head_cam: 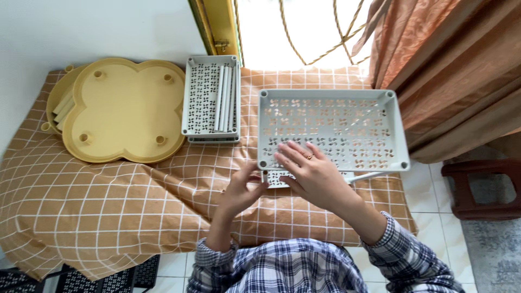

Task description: The person carries a black tiered plastic storage cart, then works on a bed where they separate its trays and set them aside. They assemble a white tiered cart by inserting plastic tubes into the corner sockets of perforated trays and fitting the trays together, lifting the partially built cart at the end.

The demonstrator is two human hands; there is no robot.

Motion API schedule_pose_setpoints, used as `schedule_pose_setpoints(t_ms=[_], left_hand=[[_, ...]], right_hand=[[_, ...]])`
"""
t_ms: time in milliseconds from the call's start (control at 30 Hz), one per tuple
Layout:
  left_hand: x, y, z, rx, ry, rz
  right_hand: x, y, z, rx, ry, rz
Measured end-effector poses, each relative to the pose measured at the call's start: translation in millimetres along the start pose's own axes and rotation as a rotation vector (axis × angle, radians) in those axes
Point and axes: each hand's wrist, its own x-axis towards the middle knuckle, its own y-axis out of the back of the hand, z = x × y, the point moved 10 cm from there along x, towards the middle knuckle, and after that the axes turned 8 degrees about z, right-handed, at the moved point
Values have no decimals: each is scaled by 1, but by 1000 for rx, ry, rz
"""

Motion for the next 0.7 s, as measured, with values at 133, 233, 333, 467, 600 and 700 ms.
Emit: schedule_pose_setpoints(t_ms=[133,233,333,467,600,700], left_hand=[[4,-7,-6,47,10,60],[6,-9,-5,53,-11,86],[6,-9,-4,39,-24,100],[7,-10,-3,45,-31,121],[9,-11,-4,76,-38,143],[9,-12,-3,95,-39,136]], right_hand=[[0,-7,5,-65,0,-16],[-4,-7,9,-38,-23,-23],[-9,-6,9,-24,-23,-35],[-9,-2,11,-13,-25,-27],[-9,-3,12,-5,-21,-22],[-10,-1,11,7,-29,-10]])
